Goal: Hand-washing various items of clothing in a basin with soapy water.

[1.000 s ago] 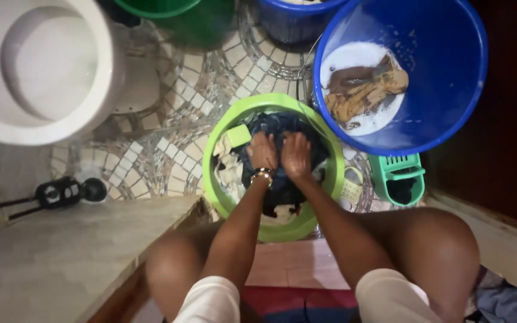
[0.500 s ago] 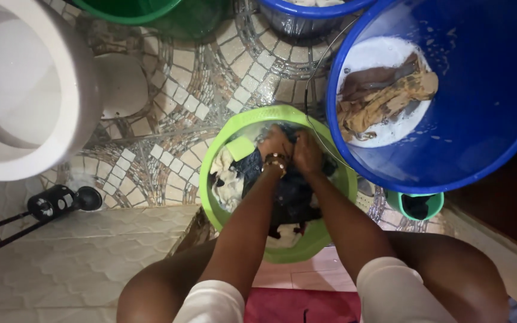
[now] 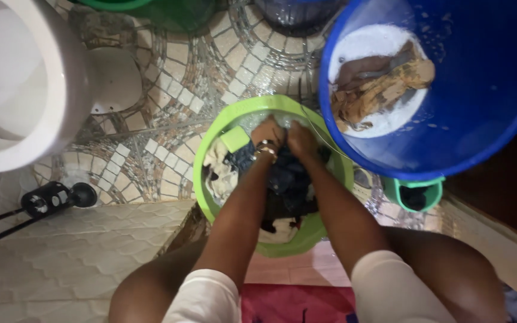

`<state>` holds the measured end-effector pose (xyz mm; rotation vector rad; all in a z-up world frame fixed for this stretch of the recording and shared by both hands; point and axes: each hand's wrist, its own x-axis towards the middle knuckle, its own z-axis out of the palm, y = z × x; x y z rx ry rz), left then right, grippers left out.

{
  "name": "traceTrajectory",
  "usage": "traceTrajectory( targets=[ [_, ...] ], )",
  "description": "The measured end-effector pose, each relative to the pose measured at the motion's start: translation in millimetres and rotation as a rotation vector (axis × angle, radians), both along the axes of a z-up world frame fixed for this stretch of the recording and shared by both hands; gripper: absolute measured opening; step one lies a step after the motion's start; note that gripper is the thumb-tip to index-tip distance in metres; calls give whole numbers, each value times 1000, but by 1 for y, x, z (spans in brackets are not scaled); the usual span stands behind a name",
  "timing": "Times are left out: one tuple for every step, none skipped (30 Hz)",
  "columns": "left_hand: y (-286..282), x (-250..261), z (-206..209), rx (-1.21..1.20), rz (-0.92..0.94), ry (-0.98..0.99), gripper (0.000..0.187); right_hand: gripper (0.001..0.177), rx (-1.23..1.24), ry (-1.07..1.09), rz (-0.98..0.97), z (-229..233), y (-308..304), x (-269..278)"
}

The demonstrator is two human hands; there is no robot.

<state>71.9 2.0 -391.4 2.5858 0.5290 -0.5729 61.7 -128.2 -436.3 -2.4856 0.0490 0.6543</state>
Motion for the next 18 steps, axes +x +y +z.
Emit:
traceTrajectory(
  targets=[
    [0,-3,-4,-8,2,-1,33,35,-8,-1,2,-3,-6,-7],
    [1,-7,-6,-62,14,12,33,33,-10,-121,1,-6,-11,-14],
    [9,-6,-9,-106,30,18,33,32,0,-249,3,-10,-8,-15],
    [11,-15,-7,-103,35,9,33,32,3,-257,8,-4,-5,-21],
    [13,-21,-5,-158,52,-140,26,28,3,-391,-5,2,-3,-23],
    [15,-26,-1,-212,68,-290,20,25,4,-525,-20,10,0,-25],
    [16,-32,-1,-212,73,-306,20,25,6,-541,-14,34,-2,-26],
    [16,-37,0,-316,160,-389,18,28,43,-561,-45,59,-4,-28],
    [21,-45,2,-416,246,-470,16,32,86,-579,-77,84,-2,-33],
    [23,-47,11,-411,249,-486,16,32,94,-592,-71,88,2,-39],
    [23,-52,19,-506,375,-468,17,38,192,-583,-130,92,2,-48],
    [23,-56,28,-601,500,-448,21,44,291,-573,-188,97,3,-57],
    [26,-61,21,-605,500,-464,21,44,294,-588,-182,104,7,-64],
    [28,-65,14,-608,510,-487,23,47,398,-477,-322,110,11,-70],
    [32,-69,6,-611,517,-510,26,51,503,-362,-459,116,16,-77],
    [35,-68,15,-614,515,-527,26,51,508,-377,-453,140,26,-77],
    [39,-71,23,-617,545,-494,26,58,793,-58,-718,164,36,-81],
    [43,-73,31,-621,576,-461,26,65,1063,289,-965,187,47,-86]
  ],
)
